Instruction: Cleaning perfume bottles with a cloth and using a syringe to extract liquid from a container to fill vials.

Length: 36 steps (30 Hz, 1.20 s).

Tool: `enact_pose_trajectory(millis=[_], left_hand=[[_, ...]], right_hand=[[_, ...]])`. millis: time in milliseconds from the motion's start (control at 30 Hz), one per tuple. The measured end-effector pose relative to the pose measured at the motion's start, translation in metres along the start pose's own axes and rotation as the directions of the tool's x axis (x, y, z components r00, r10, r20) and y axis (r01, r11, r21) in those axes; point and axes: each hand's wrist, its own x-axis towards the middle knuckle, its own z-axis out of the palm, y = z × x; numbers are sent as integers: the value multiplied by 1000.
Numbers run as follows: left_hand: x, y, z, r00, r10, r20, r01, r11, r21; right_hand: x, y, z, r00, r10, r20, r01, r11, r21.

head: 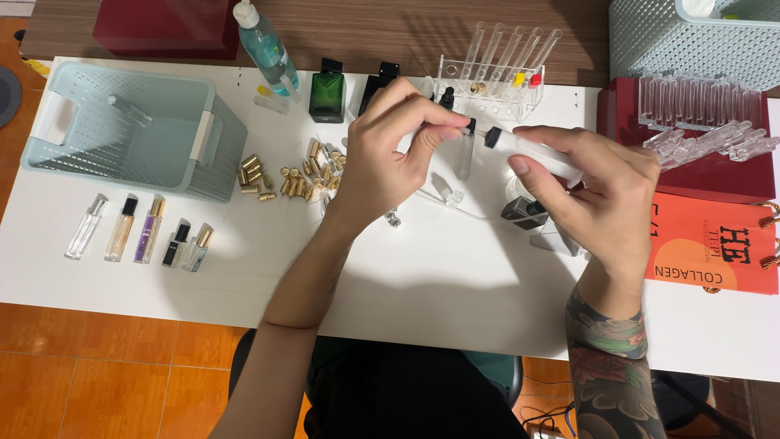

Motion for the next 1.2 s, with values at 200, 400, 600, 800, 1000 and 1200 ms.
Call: enact_pose_trajectory(millis=[200, 400, 600, 800, 1000, 1200], left_hand=[[0, 0, 0, 1000, -24, 3, 24, 1000, -12], [-4, -6, 7, 999, 35, -39, -32, 995, 95], [-10, -10, 13, 989, 108, -99, -83, 970, 231], [-13, -14, 17, 980, 162, -114, -130, 961, 245], [-15, -17, 18, 977, 172, -122, -131, 949, 288], [-12, -7, 16, 982, 158, -107, -116, 939, 324]], right_hand=[[2, -4, 2, 1000, 1, 14, -1, 1000, 1], [2, -3, 5, 1000, -13, 11, 13, 1000, 8], [0, -5, 9, 999, -22, 27, 22, 1000, -3], [-2, -6, 11, 999, -42, 22, 42, 999, 13], [0, -15, 16, 999, -24, 30, 24, 1000, 7], [3, -11, 17, 1000, -7, 15, 6, 1000, 31]])
